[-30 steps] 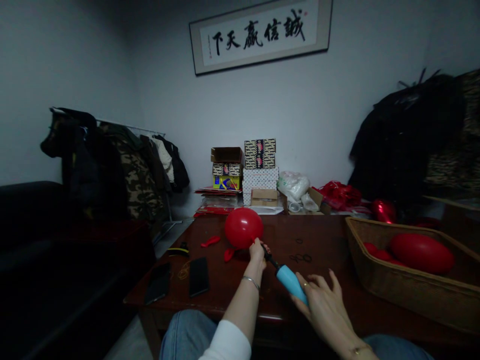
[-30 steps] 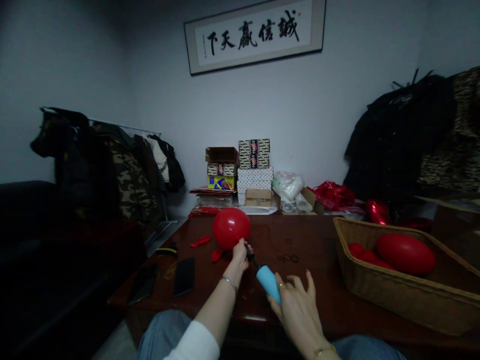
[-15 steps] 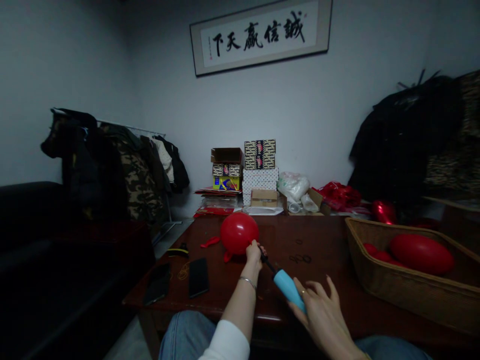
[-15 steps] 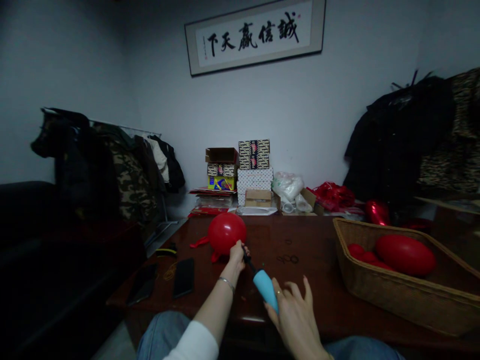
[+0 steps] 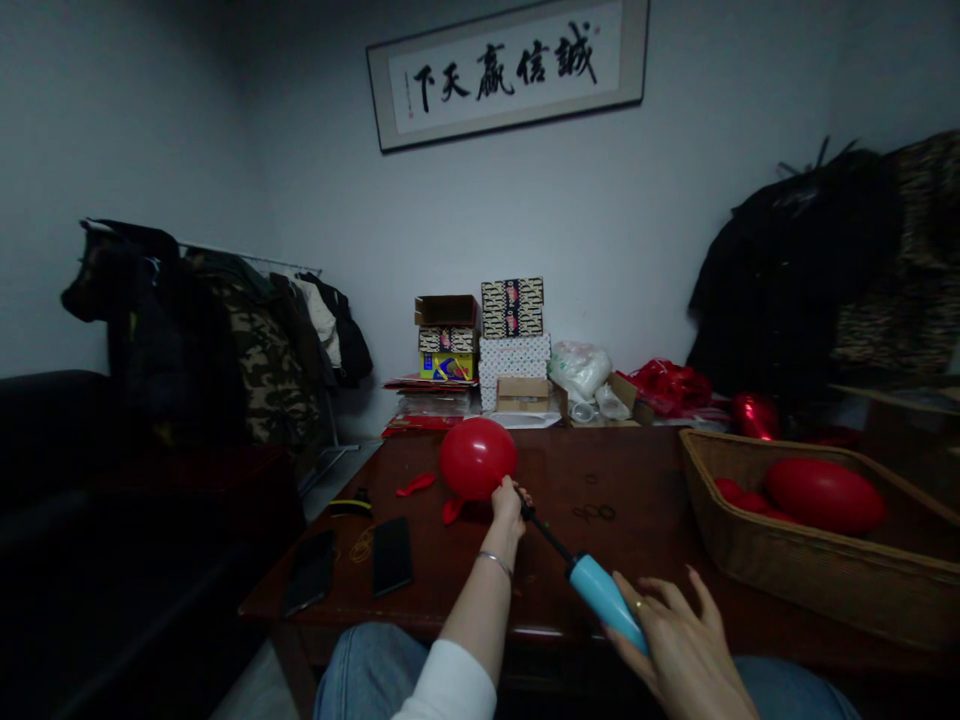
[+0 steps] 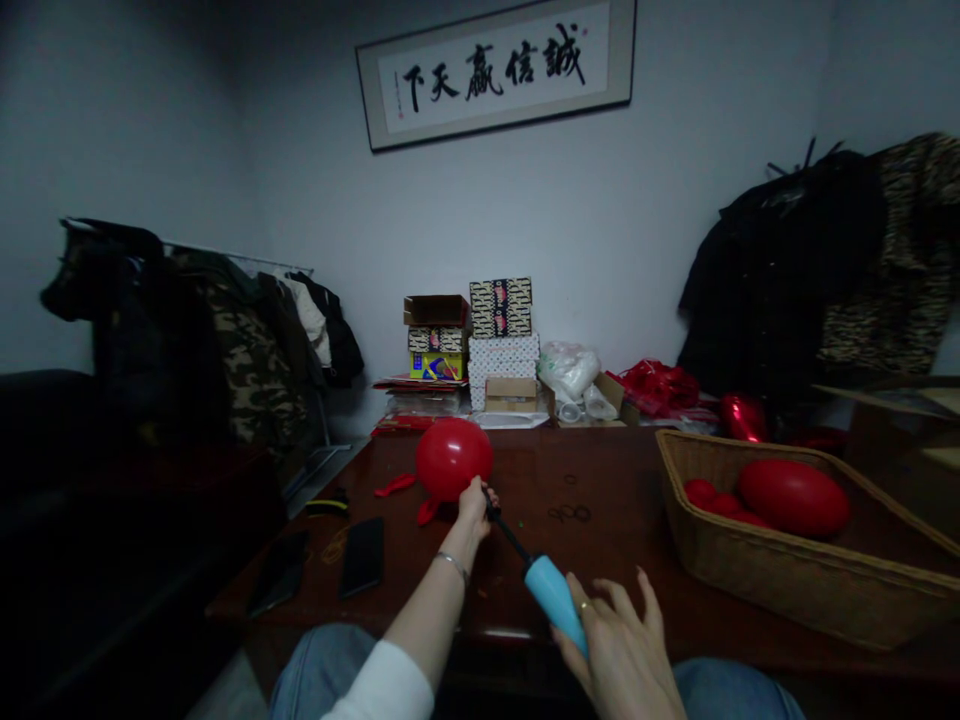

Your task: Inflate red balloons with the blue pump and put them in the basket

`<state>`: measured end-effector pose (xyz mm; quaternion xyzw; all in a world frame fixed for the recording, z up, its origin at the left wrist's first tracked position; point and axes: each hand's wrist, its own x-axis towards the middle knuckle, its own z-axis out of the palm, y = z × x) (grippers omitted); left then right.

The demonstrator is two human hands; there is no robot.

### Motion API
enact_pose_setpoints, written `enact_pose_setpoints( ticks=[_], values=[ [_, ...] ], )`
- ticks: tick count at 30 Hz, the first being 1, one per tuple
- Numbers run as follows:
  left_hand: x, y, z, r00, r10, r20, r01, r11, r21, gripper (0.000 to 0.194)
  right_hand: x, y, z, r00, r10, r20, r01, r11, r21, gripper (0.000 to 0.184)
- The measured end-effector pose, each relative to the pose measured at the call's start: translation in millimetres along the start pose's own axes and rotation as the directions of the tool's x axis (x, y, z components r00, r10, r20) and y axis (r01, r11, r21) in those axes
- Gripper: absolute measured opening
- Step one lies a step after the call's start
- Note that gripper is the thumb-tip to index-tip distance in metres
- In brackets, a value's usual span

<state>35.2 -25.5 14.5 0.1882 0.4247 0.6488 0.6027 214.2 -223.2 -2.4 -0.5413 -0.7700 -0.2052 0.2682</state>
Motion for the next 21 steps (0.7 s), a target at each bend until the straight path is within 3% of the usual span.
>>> enact_pose_setpoints(
  ticks=[10, 16, 21],
  values=[
    [-13, -17, 11.8, 0.999, -0.001, 0.038, 0.0, 1.0, 0.019, 0.02, 59, -29, 5, 0.99, 0.115, 0.087, -0.117, 0.993, 0.014, 0.037],
    [-10, -20, 6.2, 0.999, -0.019, 0.027, 0.018, 0.999, 0.03, 0.022, 45, -30, 11, 0.989, 0.113, 0.098, -0.116, 0.993, 0.035, 0.041],
    [-6, -16, 2.4, 1.0, -0.006, 0.03, 0.005, 1.0, 0.027, 0.02, 16, -15, 10, 0.995, 0.066, 0.076, -0.07, 0.996, 0.049, 0.043]
  ],
)
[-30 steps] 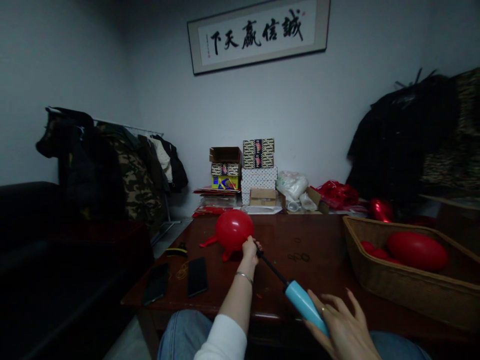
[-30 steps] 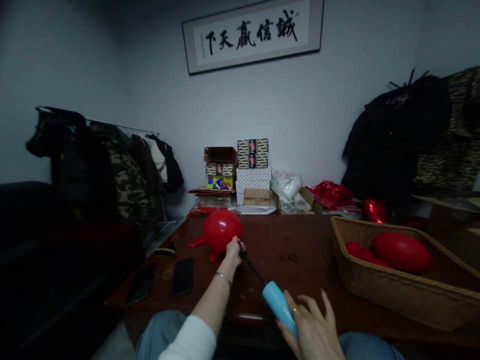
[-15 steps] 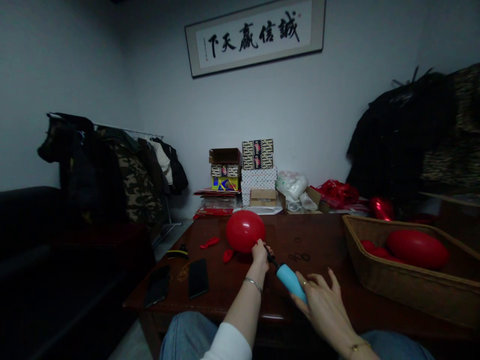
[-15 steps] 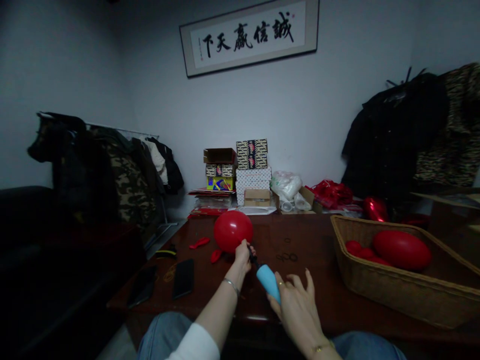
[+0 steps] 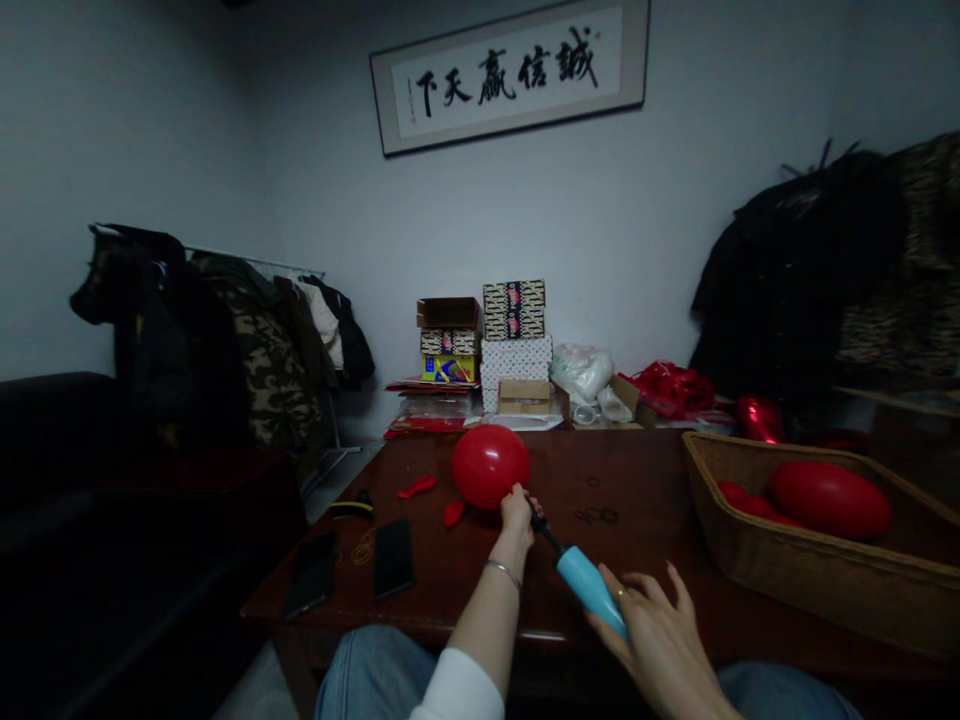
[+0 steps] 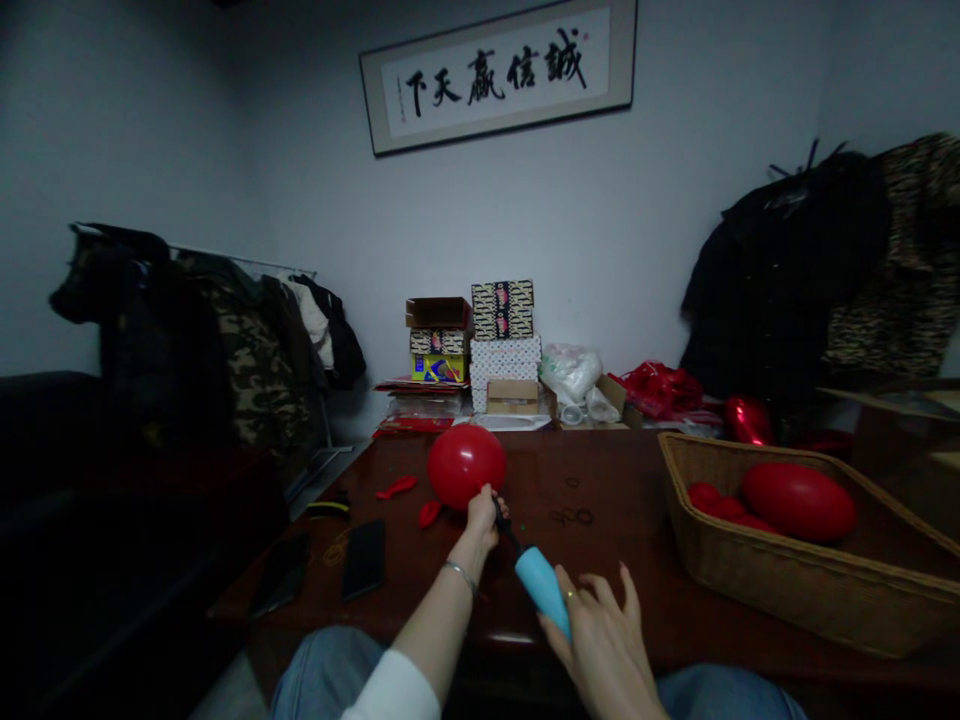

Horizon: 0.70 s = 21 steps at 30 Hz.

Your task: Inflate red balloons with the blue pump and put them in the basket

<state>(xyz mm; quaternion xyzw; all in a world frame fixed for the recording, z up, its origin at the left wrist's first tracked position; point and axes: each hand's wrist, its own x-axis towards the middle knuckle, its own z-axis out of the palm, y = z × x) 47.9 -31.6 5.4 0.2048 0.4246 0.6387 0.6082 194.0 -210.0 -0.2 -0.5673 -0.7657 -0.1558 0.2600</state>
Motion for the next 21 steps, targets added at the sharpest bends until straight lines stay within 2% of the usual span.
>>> enact_pose_setpoints(
  ticks=[6, 10, 13, 21],
  values=[
    [8, 12, -5.2, 1.0, 0.011, -0.001, -0.011, 1.0, -0.021, 0.017, -32, 27, -5, 0.991, -0.099, -0.093, 0.097, 0.995, -0.027, 0.047],
    [10, 15, -5.2, 1.0, 0.008, -0.02, -0.009, 1.0, -0.026, 0.017, -38, 31, -7, 0.983, -0.138, -0.124, 0.132, 0.99, -0.059, 0.046],
    [7, 15, -2.7, 1.0, 0.007, -0.022, -0.008, 0.999, -0.042, 0.017, -30, 25, -8, 0.985, -0.113, -0.128, 0.105, 0.992, -0.065, 0.046],
    [-2, 2, 0.5, 0.999, 0.009, -0.037, -0.009, 1.0, -0.02, 0.02, 25, -12, -7, 1.0, 0.0, 0.025, 0.001, 0.999, -0.053, 0.04]
  ],
)
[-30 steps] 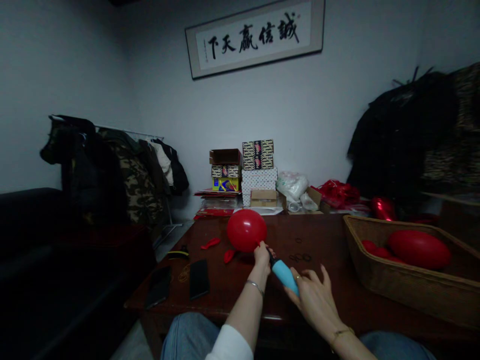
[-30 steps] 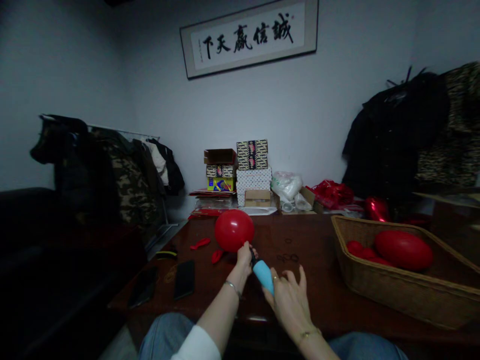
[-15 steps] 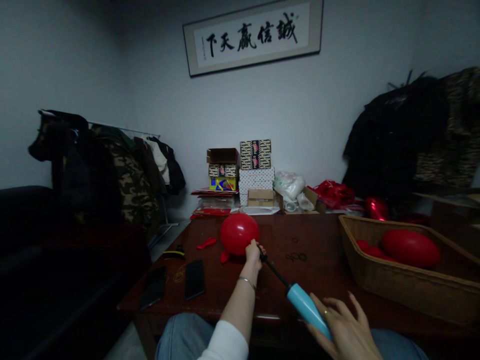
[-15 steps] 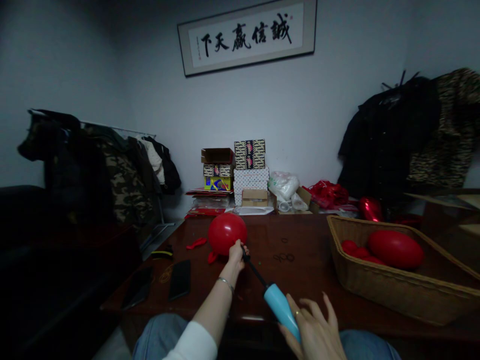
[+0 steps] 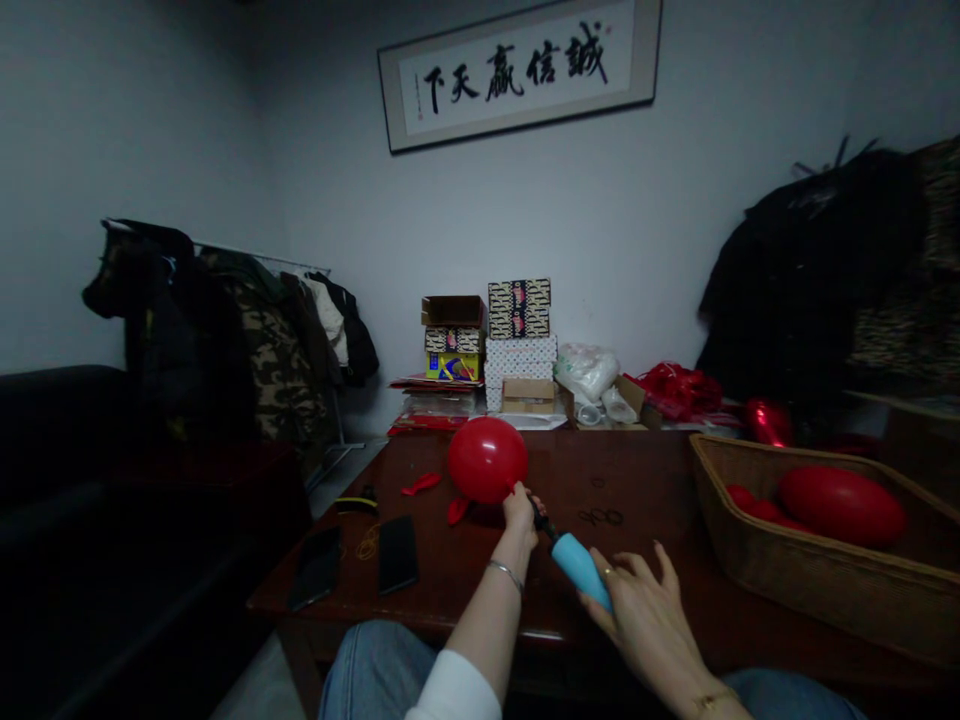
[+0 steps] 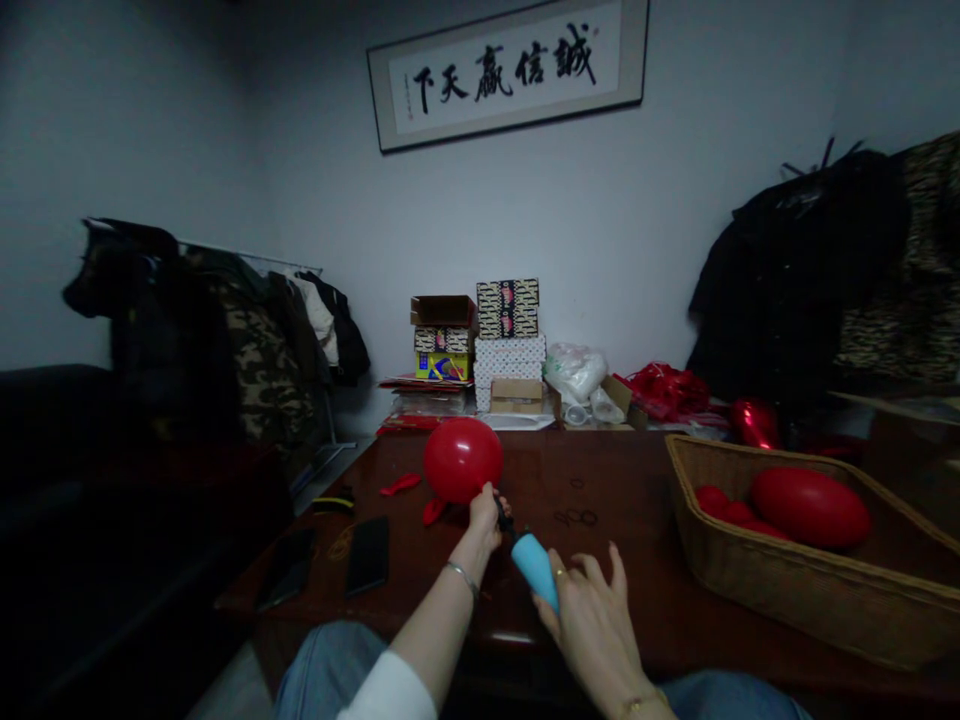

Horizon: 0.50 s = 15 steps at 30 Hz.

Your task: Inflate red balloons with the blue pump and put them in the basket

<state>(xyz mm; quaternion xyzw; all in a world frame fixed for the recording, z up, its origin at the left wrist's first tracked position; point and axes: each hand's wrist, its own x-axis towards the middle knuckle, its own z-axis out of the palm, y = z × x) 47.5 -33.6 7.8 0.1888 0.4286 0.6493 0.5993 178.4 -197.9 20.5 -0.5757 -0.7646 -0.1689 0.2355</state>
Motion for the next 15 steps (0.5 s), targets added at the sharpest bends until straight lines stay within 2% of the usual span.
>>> enact_pose_setpoints(
  ticks=[3, 6, 10, 15],
  values=[
    [0, -4, -0.7, 1.0, -0.011, 0.014, 0.011, 1.0, -0.007, 0.02, 16, -9, 4, 1.0, 0.029, 0.012, -0.029, 1.0, 0.001, 0.039],
    [0, -6, -2.7, 1.0, 0.001, 0.025, -0.001, 1.0, 0.013, 0.019, 20, -14, 7, 0.999, 0.042, 0.013, -0.042, 0.999, 0.013, 0.038],
    [3, -7, -5.8, 0.999, -0.007, 0.035, 0.006, 1.0, 0.023, 0.02, 6, -11, 10, 0.999, 0.034, 0.006, -0.034, 0.999, 0.037, 0.04],
    [5, -1, -5.7, 0.999, 0.002, 0.035, -0.003, 1.0, 0.013, 0.019, -26, 10, 11, 1.0, -0.003, -0.029, 0.004, 0.999, 0.052, 0.044]
  ],
)
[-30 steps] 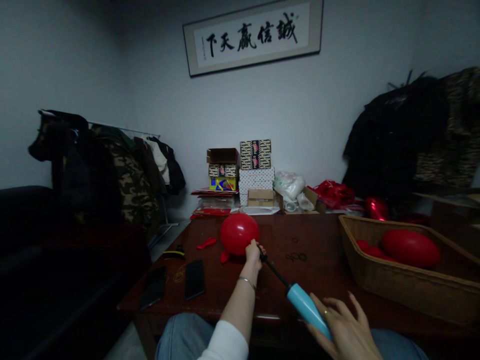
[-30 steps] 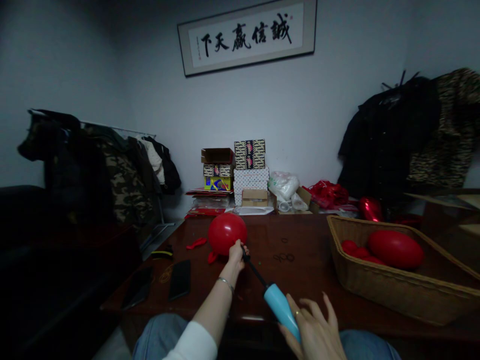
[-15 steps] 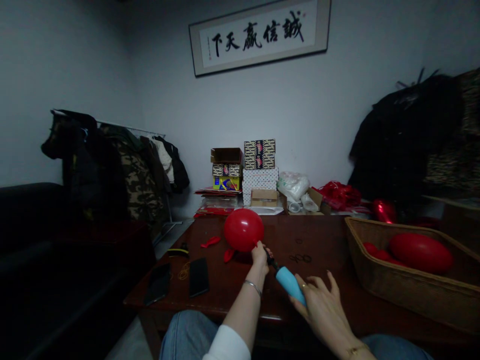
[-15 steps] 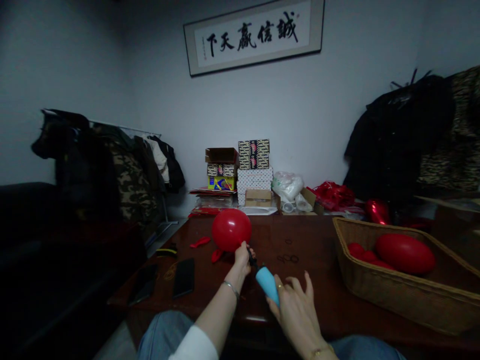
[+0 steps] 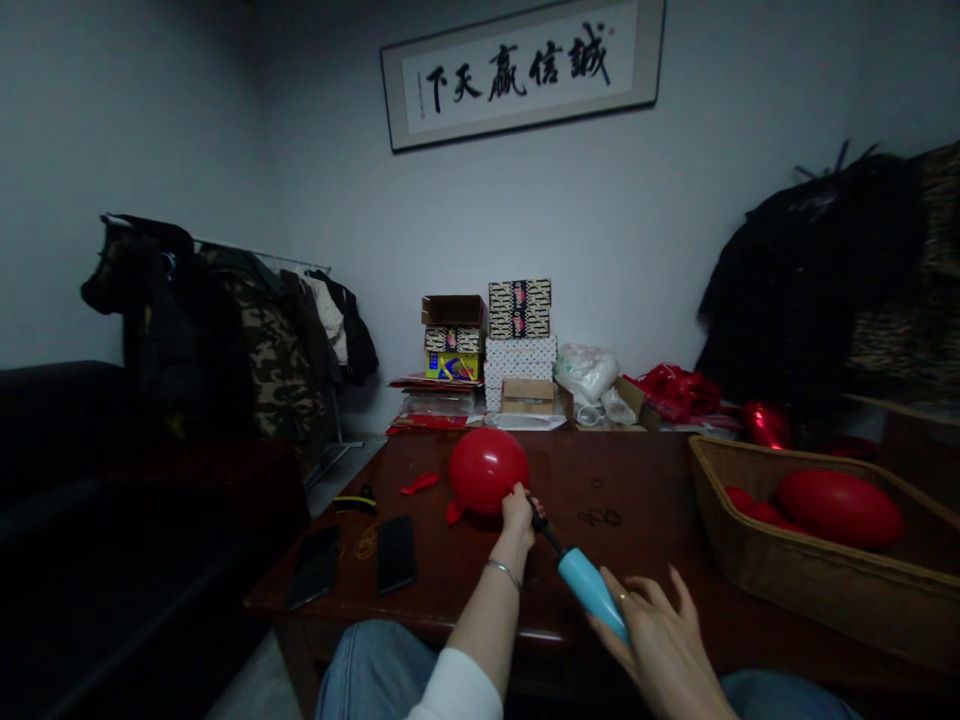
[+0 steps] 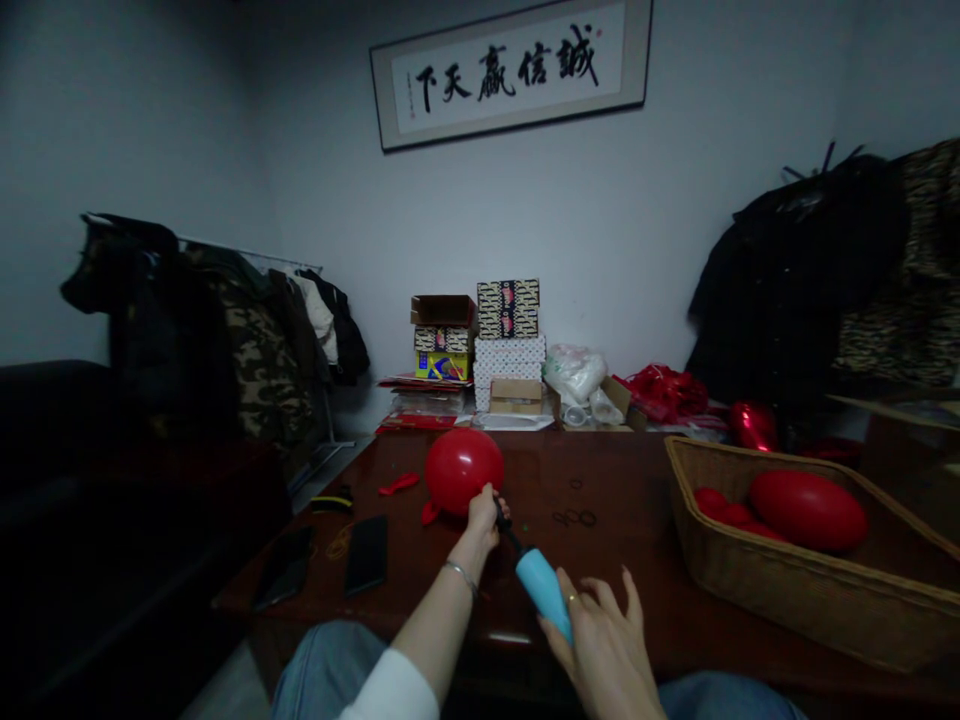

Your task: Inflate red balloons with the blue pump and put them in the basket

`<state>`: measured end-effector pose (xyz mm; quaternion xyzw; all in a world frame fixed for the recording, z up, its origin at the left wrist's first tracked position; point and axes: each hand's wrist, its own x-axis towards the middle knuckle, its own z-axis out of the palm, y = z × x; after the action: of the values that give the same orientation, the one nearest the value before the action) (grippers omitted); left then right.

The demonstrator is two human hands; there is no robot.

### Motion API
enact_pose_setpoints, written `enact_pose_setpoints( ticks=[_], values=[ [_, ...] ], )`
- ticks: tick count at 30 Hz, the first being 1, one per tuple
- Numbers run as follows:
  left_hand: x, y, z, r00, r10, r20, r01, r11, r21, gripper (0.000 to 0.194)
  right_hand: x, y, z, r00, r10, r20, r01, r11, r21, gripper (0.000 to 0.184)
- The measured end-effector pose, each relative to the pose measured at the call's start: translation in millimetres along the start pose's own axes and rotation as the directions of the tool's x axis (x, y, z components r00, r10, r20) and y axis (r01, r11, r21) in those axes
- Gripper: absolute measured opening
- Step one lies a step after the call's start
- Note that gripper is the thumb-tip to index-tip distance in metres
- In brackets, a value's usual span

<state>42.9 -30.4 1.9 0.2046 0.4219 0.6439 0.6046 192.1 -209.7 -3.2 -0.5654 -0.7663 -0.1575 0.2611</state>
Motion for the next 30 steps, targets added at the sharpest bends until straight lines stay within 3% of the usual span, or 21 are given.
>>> enact_pose_setpoints(
  ticks=[6, 10, 14, 22, 30],
  values=[
    [3, 11, 0.1, 1.0, 0.011, 0.004, -0.01, 1.0, -0.017, 0.021, -37, 28, -1, 0.997, -0.068, -0.046, 0.068, 0.998, -0.007, 0.046],
    [1, 11, 1.6, 1.0, -0.003, 0.008, 0.003, 1.0, -0.002, 0.023, -43, 31, 0, 0.996, -0.066, -0.053, 0.065, 0.998, -0.024, 0.043],
    [-4, 8, 4.5, 1.0, 0.012, 0.006, -0.012, 1.0, -0.002, 0.022, -25, 20, -2, 0.999, -0.035, -0.04, 0.034, 0.999, -0.01, 0.042],
    [-12, -1, 9.0, 1.0, -0.003, 0.012, 0.003, 1.0, 0.006, 0.022, 37, -11, 1, 0.998, 0.026, 0.053, -0.026, 1.0, 0.007, 0.038],
    [-6, -4, 4.0, 1.0, -0.013, 0.018, 0.012, 1.0, 0.01, 0.023, 29, -15, 6, 0.999, 0.035, 0.023, -0.036, 0.999, 0.029, 0.039]
  ],
)
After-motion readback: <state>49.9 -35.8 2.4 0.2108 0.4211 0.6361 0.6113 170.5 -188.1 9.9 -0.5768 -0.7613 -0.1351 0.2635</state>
